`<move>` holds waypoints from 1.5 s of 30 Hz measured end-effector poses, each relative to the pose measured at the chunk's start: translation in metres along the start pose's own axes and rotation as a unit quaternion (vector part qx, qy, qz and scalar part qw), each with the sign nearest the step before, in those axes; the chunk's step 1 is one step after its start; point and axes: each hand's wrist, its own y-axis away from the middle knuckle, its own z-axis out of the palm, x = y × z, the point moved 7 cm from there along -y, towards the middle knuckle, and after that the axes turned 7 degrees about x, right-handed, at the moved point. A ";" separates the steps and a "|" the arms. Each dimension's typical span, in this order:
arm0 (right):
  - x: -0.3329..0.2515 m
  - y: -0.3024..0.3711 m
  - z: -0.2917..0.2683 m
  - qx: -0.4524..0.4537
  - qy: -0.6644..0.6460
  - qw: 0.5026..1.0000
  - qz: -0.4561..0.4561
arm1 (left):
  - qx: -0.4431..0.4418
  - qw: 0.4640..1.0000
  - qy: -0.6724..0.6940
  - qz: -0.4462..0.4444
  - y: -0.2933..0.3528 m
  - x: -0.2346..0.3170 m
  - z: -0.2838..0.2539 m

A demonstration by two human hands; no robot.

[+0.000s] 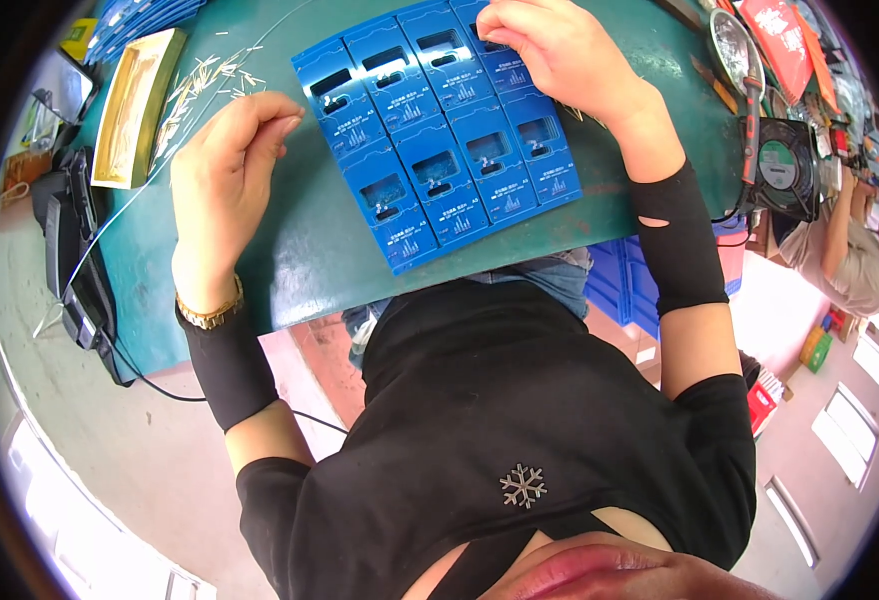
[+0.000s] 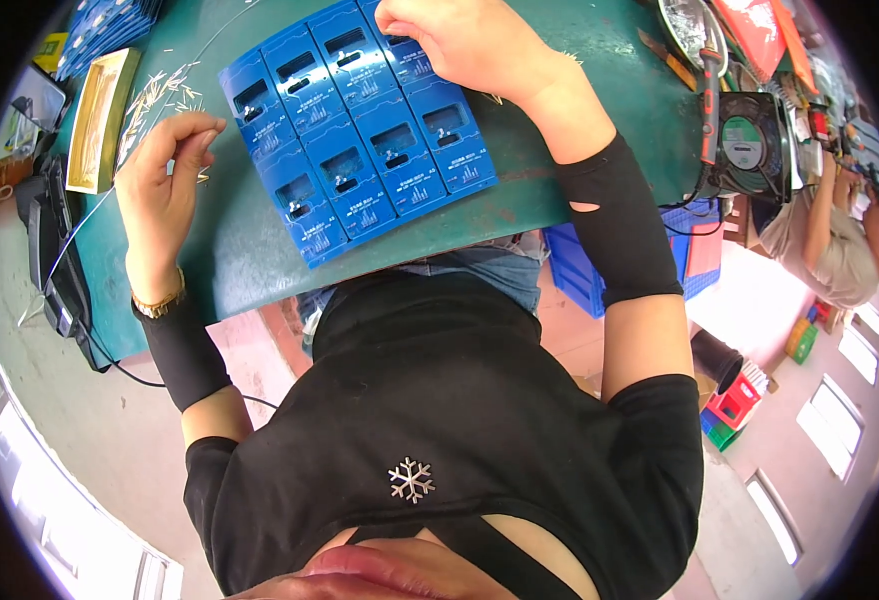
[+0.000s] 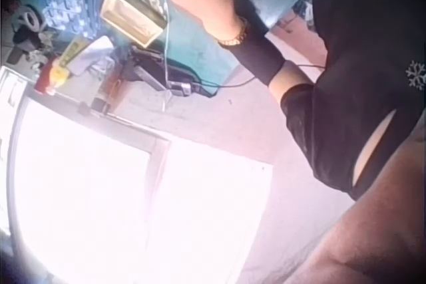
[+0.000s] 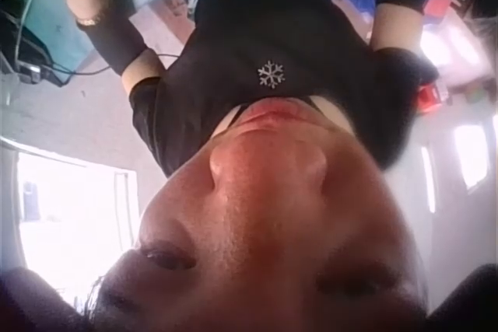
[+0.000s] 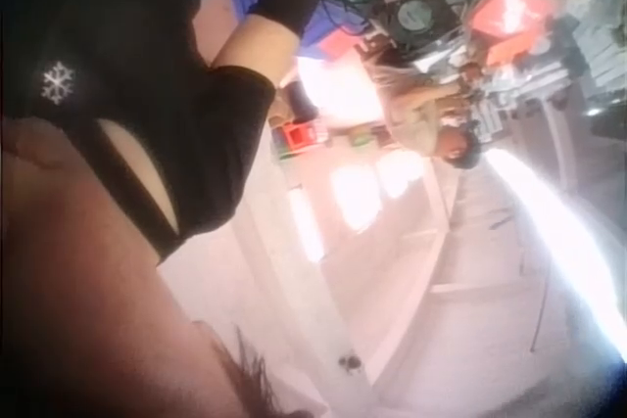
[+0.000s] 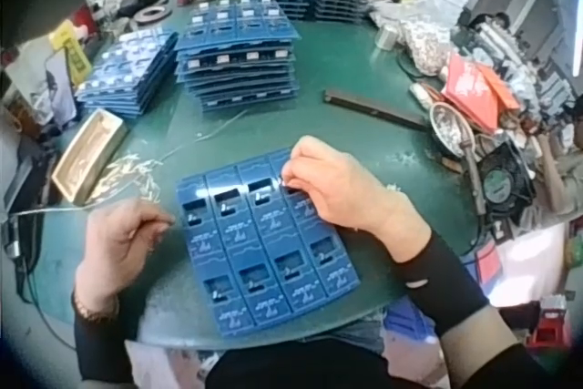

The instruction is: The person solders electronic components onto blue circuit board panels with a soldering iron and solder wire.

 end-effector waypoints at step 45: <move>0.033 0.033 -0.001 0.155 -0.232 0.960 0.021 | 0.045 0.989 0.081 -0.114 -0.001 -0.023 0.031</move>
